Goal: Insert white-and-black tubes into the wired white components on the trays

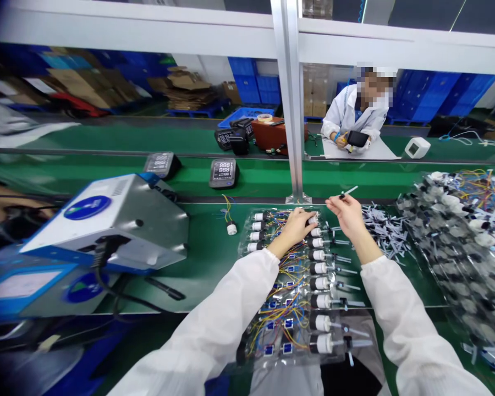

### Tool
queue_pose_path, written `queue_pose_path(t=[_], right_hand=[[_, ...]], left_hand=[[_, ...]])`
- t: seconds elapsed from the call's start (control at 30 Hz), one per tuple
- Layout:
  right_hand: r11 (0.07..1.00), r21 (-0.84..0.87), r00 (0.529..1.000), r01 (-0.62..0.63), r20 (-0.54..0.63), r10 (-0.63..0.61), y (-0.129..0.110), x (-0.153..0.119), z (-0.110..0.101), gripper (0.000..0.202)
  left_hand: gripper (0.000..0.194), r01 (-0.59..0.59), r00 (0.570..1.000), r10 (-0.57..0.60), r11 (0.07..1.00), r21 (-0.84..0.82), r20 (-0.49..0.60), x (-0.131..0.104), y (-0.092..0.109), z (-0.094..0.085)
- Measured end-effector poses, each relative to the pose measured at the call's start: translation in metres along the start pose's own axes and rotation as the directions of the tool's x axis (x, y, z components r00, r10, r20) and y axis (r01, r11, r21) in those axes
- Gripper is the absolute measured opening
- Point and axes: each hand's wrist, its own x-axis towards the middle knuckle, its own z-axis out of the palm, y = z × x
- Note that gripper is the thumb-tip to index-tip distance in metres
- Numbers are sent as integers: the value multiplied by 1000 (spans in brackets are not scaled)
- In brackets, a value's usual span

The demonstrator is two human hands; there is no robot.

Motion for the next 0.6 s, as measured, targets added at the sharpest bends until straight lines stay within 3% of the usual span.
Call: queue_pose_path(t=[0.1,0.27,0.43,0.6], right_hand=[[996,-83,999,-30,18,31,26,2,10,39],[988,-147,999,-37,0,37,61,-4,-4,39],[992,-123,1000,2,12,0,65,-7,-14,37],[948,-297,992,119,69,-103,65,-10,-14,30]], left_hand=[[36,-22,1000,22,1000,4,8,0,1,-1],[35,-18,1000,18,1000,-21,-12,1,2,0],[35,-13,1000,13,1000,-28,-24,2,1,2],[35,-2,1000,1,999,-33,-20,1,2,-1]])
